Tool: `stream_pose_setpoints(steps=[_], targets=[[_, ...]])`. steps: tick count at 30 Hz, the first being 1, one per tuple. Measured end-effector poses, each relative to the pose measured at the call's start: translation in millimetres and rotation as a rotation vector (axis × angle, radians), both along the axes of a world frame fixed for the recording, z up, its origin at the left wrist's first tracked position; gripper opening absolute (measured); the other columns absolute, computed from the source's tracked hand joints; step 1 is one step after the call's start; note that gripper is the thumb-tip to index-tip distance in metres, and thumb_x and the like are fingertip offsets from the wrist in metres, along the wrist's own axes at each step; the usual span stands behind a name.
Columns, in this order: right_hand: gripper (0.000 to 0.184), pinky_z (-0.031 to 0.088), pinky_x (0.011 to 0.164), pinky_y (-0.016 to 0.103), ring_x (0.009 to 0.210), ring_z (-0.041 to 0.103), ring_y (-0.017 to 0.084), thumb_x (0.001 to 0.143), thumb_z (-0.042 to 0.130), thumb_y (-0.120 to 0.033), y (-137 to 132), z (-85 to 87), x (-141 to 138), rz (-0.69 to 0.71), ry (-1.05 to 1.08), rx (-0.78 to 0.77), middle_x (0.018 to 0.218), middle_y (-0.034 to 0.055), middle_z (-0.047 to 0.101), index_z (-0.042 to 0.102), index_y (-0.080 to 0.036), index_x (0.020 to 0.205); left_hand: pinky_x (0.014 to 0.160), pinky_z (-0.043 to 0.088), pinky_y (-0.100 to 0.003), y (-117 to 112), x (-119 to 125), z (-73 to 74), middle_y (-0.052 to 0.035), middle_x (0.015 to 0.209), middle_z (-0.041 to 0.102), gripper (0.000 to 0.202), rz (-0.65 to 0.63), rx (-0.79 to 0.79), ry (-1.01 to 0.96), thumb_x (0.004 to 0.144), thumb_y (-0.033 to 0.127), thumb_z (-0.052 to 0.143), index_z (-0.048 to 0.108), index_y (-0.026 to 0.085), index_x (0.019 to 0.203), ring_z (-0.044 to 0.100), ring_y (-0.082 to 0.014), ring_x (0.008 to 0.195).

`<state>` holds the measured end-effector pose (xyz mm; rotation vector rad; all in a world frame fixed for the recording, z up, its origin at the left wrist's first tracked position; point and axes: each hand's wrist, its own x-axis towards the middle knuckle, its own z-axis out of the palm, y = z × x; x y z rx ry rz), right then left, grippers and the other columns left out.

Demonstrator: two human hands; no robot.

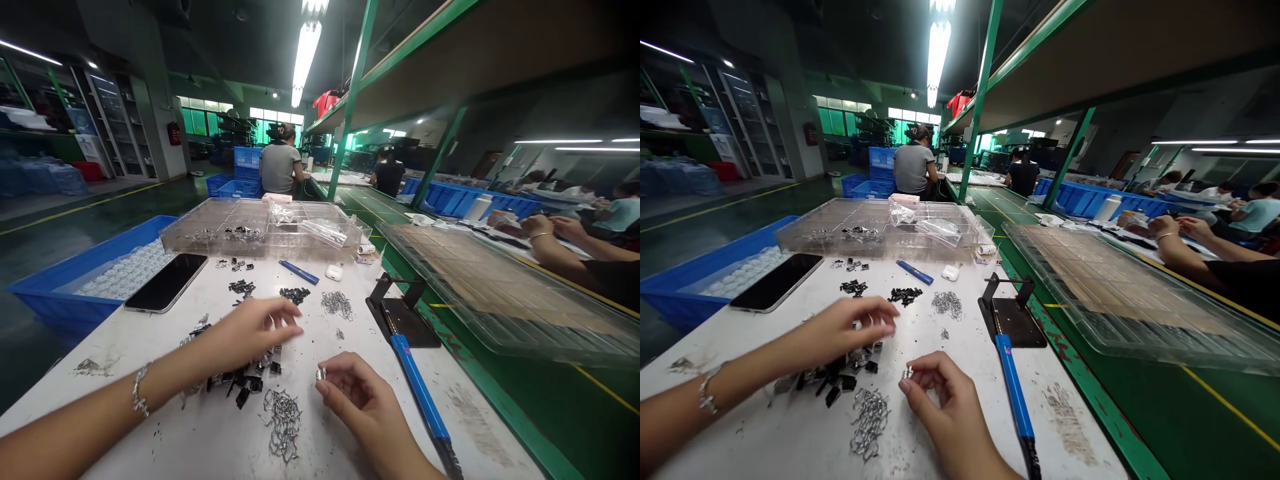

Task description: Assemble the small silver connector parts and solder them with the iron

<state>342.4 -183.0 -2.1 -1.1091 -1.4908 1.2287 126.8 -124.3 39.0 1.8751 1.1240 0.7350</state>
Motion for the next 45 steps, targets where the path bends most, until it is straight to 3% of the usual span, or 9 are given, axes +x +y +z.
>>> stream_pose_setpoints(steps=[3, 7, 12, 18, 22, 25, 26, 30, 45], targets=[[0.030, 0.041, 0.062, 0.026, 0.064, 0.050, 0.014, 0.072, 0.072, -0.042, 3, 0.7, -1, 0.021, 0.064, -0.109, 0.067, -0.0010, 0.053, 0.060, -0.018, 0.085, 0.065, 0.041, -0.028, 27, -21, -9.9, -0.0073, 0.094, 0.066, 0.020, 0.087, 0.349, 0.179, 0.082, 0.033, 0.059, 0.068, 0.022, 0.097, 0.057, -0.0214, 0.079], [0.037, 0.039, 0.060, 0.025, 0.060, 0.047, 0.012, 0.069, 0.073, -0.047, 5, 4.9, -2, 0.065, 0.114, -0.191, 0.062, -0.0033, 0.050, 0.059, -0.017, 0.085, 0.067, 0.041, -0.028, 44, -28, -28.5, -0.0054, 0.088, 0.066, 0.014, -0.004, 0.362, 0.229, 0.082, 0.027, 0.060, 0.072, 0.023, 0.087, 0.058, -0.0207, 0.077], [0.042, 0.039, 0.058, 0.024, 0.058, 0.048, 0.011, 0.068, 0.074, -0.050, 7, 7.5, -2, 0.082, 0.167, -0.242, 0.060, -0.0039, 0.050, 0.058, -0.016, 0.086, 0.074, 0.039, -0.031, 49, -19, -37.4, -0.0054, 0.083, 0.065, 0.015, -0.065, 0.372, 0.262, 0.084, 0.022, 0.057, 0.070, 0.022, 0.078, 0.057, -0.0210, 0.080], [0.040, 0.038, 0.060, 0.025, 0.059, 0.049, 0.011, 0.071, 0.071, -0.048, 9, 3.2, 1, 0.108, 0.151, -0.250, 0.065, -0.0020, 0.054, 0.062, -0.015, 0.091, 0.074, 0.036, -0.032, 48, -17, -38.7, -0.0068, 0.081, 0.058, 0.013, -0.036, 0.359, 0.254, 0.084, 0.018, 0.053, 0.060, 0.018, 0.073, 0.049, -0.0233, 0.083], [0.038, 0.038, 0.064, 0.026, 0.063, 0.050, 0.013, 0.075, 0.068, -0.048, 9, 3.2, 1, 0.130, 0.126, -0.232, 0.063, -0.0025, 0.054, 0.060, -0.016, 0.094, 0.070, 0.036, -0.031, 34, -12, -24.3, -0.0066, 0.080, 0.056, 0.014, -0.006, 0.337, 0.223, 0.087, 0.022, 0.048, 0.056, 0.018, 0.076, 0.048, -0.0222, 0.079], [0.036, 0.039, 0.069, 0.028, 0.067, 0.053, 0.015, 0.079, 0.063, -0.048, 9, 4.8, 1, 0.149, 0.142, -0.239, 0.064, -0.0008, 0.058, 0.056, -0.016, 0.095, 0.059, 0.035, -0.027, 15, -3, -3.4, -0.0020, 0.074, 0.054, 0.018, -0.021, 0.235, 0.174, 0.092, 0.030, 0.042, 0.055, 0.020, 0.085, 0.046, -0.0176, 0.066], [0.035, 0.040, 0.069, 0.028, 0.067, 0.053, 0.015, 0.080, 0.063, -0.047, 9, 5.3, 0, 0.154, 0.145, -0.239, 0.065, -0.0005, 0.059, 0.056, -0.016, 0.095, 0.057, 0.034, -0.026, 8, 1, 3.3, -0.0007, 0.072, 0.053, 0.018, -0.056, 0.102, 0.100, 0.092, 0.034, 0.043, 0.055, 0.021, 0.087, 0.045, -0.0162, 0.063], [0.034, 0.038, 0.067, 0.027, 0.064, 0.051, 0.014, 0.081, 0.062, -0.046, 8, 4.6, 1, 0.185, 0.141, -0.217, 0.062, -0.0022, 0.056, 0.057, -0.016, 0.096, 0.058, 0.035, -0.024, -15, 16, 17.6, -0.0001, 0.078, 0.057, 0.013, -0.174, -0.160, -0.077, 0.088, 0.029, 0.051, 0.061, 0.020, 0.089, 0.046, -0.0135, 0.066], [0.025, 0.038, 0.057, 0.025, 0.059, 0.045, 0.011, 0.079, 0.066, -0.041, 8, -3.9, 2, 0.183, 0.101, -0.160, 0.065, -0.0026, 0.051, 0.063, -0.019, 0.089, 0.052, 0.032, -0.022, -26, 28, 3.7, 0.0020, 0.065, 0.057, 0.010, -0.069, -0.331, -0.092, 0.079, 0.027, 0.062, 0.064, 0.018, 0.083, 0.045, -0.0117, 0.059]])
